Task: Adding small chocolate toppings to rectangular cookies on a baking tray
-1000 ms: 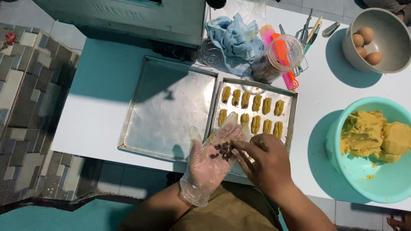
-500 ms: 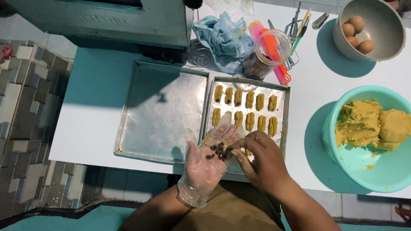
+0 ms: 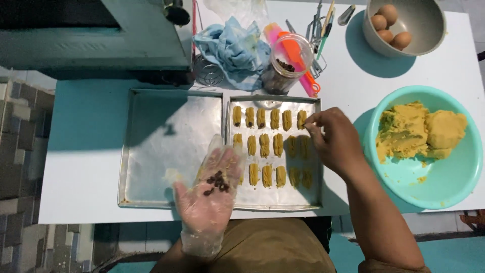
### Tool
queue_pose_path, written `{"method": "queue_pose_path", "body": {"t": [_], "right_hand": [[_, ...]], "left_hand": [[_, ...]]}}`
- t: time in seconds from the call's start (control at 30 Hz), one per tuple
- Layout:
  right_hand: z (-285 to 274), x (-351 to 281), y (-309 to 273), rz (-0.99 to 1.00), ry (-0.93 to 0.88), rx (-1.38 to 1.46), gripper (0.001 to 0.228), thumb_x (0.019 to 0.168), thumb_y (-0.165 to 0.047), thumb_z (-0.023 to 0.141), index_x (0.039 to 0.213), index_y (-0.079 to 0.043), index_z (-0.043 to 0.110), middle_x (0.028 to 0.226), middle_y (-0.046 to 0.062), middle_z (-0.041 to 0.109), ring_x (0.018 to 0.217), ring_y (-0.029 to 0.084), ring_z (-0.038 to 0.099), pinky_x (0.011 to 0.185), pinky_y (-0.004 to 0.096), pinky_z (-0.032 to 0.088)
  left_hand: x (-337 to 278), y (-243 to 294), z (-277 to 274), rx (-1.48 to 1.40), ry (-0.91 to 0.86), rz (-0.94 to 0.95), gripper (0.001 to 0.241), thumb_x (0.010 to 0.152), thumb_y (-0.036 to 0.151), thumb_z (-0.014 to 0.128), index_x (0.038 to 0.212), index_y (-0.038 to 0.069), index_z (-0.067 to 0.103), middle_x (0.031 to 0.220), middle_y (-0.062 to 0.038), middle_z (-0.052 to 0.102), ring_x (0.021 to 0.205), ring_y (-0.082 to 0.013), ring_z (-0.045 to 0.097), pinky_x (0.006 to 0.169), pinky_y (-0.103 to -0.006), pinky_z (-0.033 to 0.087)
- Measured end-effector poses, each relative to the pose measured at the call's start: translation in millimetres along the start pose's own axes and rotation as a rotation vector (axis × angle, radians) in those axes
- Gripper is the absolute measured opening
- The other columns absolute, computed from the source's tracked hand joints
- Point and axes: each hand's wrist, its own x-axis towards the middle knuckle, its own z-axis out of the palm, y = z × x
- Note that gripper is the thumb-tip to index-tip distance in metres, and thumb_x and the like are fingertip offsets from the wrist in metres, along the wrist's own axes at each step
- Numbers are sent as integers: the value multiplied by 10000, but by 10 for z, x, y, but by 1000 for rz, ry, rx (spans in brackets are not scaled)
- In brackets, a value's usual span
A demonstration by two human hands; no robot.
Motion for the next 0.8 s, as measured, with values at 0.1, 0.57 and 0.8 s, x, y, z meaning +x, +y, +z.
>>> {"method": "queue_pose_path", "body": {"t": [0.1, 0.57, 0.8], "right_hand": [[196, 135, 89, 24, -70, -71, 105, 971, -204, 658, 996, -150, 745, 1030, 84, 670, 893, 279, 644, 707, 440, 486], [600, 388, 62, -155, -194, -247, 208, 889, -99, 686, 1064, -160, 781, 997, 106, 697, 863, 352, 635, 590, 469, 474], [683, 409, 122, -215, -162, -291, 201, 876, -132, 703, 1062, -157, 775, 1001, 135, 691, 852, 391, 638, 596, 501, 491]], "left_hand": [[-20, 47, 2, 25, 23, 14, 897, 1031, 582, 514, 1563, -111, 306, 1633, -321, 297, 1543, -462, 259, 1291, -524, 218], [-70, 130, -80, 2, 31, 64, 886, 1065, 553, 509, 1564, -147, 294, 1648, -337, 238, 1557, -463, 188, 1285, -525, 189], [-70, 116, -121, 12, 43, 87, 853, 1077, 539, 520, 1551, -147, 337, 1645, -323, 257, 1546, -460, 204, 1268, -534, 208]]}}
